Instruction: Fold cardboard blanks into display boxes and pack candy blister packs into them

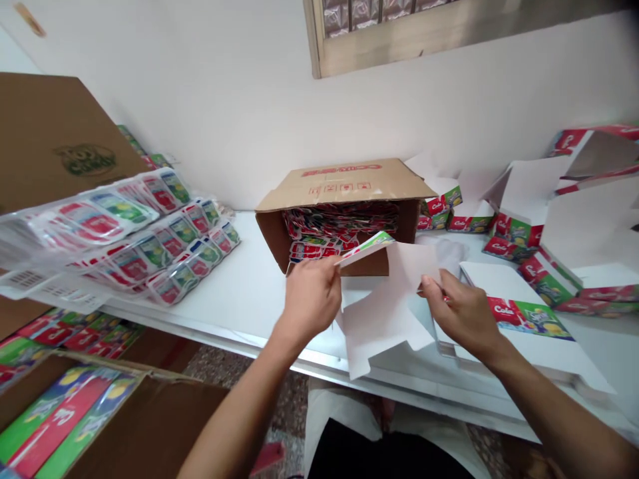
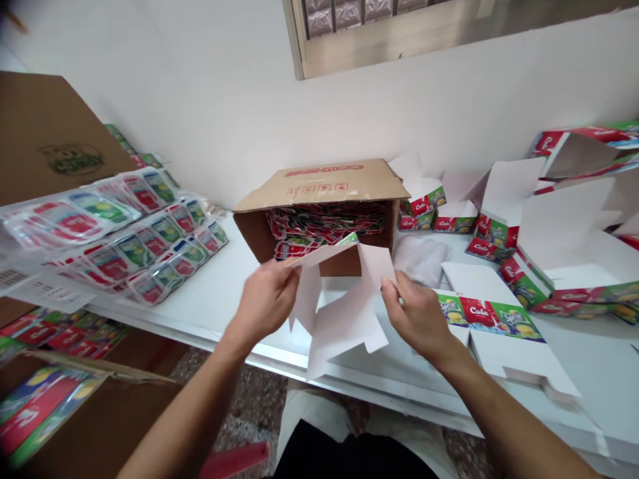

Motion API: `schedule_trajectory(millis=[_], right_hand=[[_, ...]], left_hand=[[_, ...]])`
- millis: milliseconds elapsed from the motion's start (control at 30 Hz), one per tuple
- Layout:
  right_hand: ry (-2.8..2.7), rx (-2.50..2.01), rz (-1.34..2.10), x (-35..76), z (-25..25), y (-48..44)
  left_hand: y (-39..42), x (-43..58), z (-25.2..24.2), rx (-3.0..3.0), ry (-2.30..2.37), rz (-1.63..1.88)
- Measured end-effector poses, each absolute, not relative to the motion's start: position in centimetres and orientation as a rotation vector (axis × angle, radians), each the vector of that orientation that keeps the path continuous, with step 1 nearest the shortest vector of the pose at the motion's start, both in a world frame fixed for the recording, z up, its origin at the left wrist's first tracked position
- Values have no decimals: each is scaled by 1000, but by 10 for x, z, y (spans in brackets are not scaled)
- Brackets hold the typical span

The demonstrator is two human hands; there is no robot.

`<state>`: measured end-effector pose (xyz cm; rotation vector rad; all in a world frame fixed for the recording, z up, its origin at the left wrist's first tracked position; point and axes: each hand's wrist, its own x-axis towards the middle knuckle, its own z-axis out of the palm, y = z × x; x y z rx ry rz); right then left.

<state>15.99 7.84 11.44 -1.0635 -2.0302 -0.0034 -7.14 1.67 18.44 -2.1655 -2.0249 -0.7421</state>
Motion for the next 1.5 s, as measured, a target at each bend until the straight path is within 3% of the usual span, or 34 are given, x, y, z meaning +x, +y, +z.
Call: schedule_trajectory(millis=[133, 300, 433, 633, 733, 800, 833, 967, 1100, 1333, 1500], right_hand=[[-1973, -1006, -214, 169, 75, 57], [-2359, -1349, -147, 184, 35, 41], [-2599, -1813, -82, 176, 46, 51], [-2741, -1953, 96, 149, 64, 97], [-2755, -1953, 128, 150, 59, 110], [-2768, -1953, 149, 153, 56, 113], [-2774, -1952, 158, 155, 56, 114], [-2794, -1930, 156, 155, 59, 114], [-2740, -1900, 53, 158, 70, 111], [-2057, -1352, -688, 191, 114, 88], [-2305, -1554, -519, 192, 113, 85]], left_hand=[[6, -50, 209, -2165, -1856, -246], [24, -39, 155, -2493, -2096, 136], [74, -47, 127, -2535, -2227, 74], [118, -41, 115, -2657, -2285, -183], [95, -46, 113, -2735, -2154, -635], [69, -53, 114, -2956, -1765, -1124], [56, -57, 116, -3141, -1491, -1172], [25, -66, 118, -3251, -782, -419], [32, -79, 115, -2730, -671, 69], [23, -84, 93, -2195, -759, -253], [9, -62, 66, -2363, -890, -184]])
